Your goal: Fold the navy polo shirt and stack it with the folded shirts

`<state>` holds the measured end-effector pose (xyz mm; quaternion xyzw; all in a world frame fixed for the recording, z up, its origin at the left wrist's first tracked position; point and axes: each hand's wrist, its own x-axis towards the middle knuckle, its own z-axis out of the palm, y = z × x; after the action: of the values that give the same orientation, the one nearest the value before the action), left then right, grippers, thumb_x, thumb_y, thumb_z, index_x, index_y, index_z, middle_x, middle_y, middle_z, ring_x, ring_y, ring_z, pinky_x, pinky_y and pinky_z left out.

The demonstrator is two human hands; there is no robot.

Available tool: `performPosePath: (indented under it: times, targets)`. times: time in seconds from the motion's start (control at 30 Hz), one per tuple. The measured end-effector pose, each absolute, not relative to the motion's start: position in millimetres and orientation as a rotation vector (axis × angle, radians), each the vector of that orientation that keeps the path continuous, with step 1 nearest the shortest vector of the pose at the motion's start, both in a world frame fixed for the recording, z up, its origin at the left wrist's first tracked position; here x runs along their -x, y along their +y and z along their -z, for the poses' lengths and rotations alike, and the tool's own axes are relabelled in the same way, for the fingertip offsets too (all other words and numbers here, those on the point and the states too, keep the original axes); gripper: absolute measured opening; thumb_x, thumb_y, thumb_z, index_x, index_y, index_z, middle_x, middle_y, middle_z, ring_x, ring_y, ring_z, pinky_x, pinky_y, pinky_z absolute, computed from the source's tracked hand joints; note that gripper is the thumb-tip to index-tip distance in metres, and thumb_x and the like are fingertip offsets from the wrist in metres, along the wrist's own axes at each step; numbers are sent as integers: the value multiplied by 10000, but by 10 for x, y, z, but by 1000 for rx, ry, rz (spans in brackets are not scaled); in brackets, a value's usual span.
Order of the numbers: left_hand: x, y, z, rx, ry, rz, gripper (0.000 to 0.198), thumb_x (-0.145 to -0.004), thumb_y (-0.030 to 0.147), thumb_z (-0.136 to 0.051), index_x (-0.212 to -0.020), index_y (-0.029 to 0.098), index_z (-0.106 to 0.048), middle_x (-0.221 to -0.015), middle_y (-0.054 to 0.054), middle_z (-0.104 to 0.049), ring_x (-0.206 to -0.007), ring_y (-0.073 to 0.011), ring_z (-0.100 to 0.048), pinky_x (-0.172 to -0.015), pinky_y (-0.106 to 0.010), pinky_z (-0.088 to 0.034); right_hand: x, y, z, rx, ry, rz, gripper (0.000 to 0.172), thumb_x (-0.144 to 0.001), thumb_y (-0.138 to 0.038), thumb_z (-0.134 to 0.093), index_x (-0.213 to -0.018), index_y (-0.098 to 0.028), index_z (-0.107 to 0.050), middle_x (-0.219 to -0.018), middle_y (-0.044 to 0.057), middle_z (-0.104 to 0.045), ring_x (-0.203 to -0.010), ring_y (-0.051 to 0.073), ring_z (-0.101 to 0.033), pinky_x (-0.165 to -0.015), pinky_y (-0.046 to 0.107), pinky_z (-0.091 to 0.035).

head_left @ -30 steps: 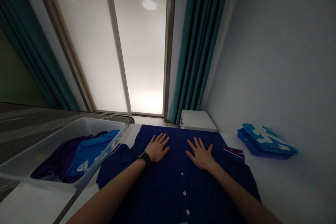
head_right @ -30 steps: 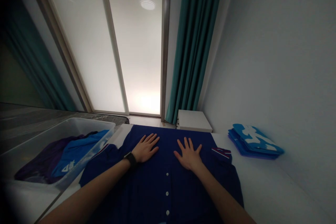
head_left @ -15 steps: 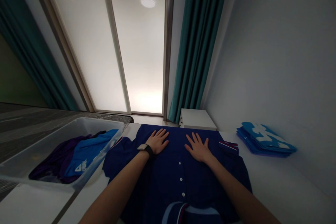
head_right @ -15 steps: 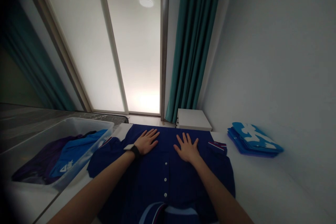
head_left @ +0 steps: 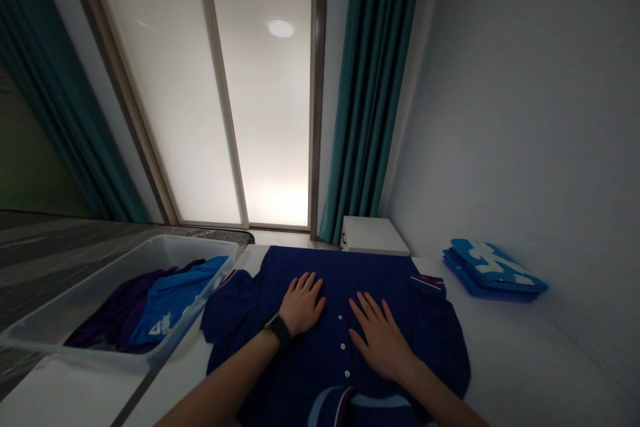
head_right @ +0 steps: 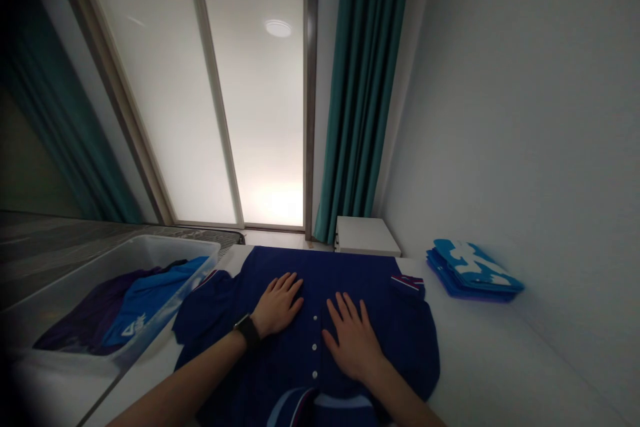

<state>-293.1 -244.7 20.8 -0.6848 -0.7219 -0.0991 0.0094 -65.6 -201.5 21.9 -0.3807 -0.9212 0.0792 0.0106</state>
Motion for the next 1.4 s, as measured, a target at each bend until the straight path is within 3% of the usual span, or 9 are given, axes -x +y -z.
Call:
performPosePath:
  times: [0.2,0.63,0.8,1.0,1.13,1.27,1.4]
  targets:
    - [2783,-2689,-143,2221,-2182,320,557,-962,473,-337,-1465,237,-365,-1555,-76,-304,-1449,-285,-202,-1162,-533,-172,616,-2041,-219,1126,-2889,-232,683,-950,-610,-186,-1517,-231,-231,-1593,77,-132,-1465,274,-54,-1154,555,-11]
    - [3060,-2240,-212,2304,-2108,311,517,-974,426,-337,-1460,252,-366,-1550,-51,-321,-1438,-213,-248,-1171,-457,-183,863,-1549,-282,1077,-2938,-219,642,-966,-535,-197,-1519,-210,-228,-1594,77,-141,-1467,238,-58,-1164,503,-24]
    - [3001,-2358,-236,2237,-2081,395,495,-968,366,-355,-1443,233,-394,-1532,-59,-358,-1425,-214,-277,-1179,-453,-180,753,-1632,-229,1062,-2926,-260,634,-973,-527,-191,-1516,-204,-236,-1592,75,-151,-1466,221,-78,-1172,479,-44]
    - [2812,-2738,-244,2360,-2119,386,539,-972,451,-361,-1463,227,-362,-1547,-86,-322,-1431,-239,-266,-1172,-472,-202,553,-1859,-217,1159,-2884,-240,641,-964,-567,-221,-1509,-230,-253,-1588,51,-163,-1464,241,-88,-1166,534,-43]
    - [2747,-2936,-350,2635,-1987,514,508,-981,421,-360,-1464,267,-356,-1511,-52,-396,-1402,-205,-329,-1173,-438,-223,487,-2077,-224,1212,-2840,-287,625,-974,-529,-238,-1496,-189,-296,-1578,69,-190,-1461,246,-113,-1173,524,-79]
    - [2740,-3036,-514,2745,-1944,572,472,-965,417,-406,-1404,251,-457,-1456,-70,-470,-1360,-226,-397,-1164,-446,-243,441,-2245,-240,986,-2826,-437,571,-995,-484,-193,-1465,-215,-374,-1548,39,-297,-1437,196,-223,-1188,450,-143]
    - [2632,-3179,-699,2861,-1878,706,449,-956,425,-420,-1350,233,-518,-1385,-72,-535,-1301,-221,-458,-1122,-379,-322,408,-2273,-294,932,-2815,-521,550,-982,-486,-275,-1436,-215,-427,-1518,47,-367,-1415,192,-284,-1193,439,-143]
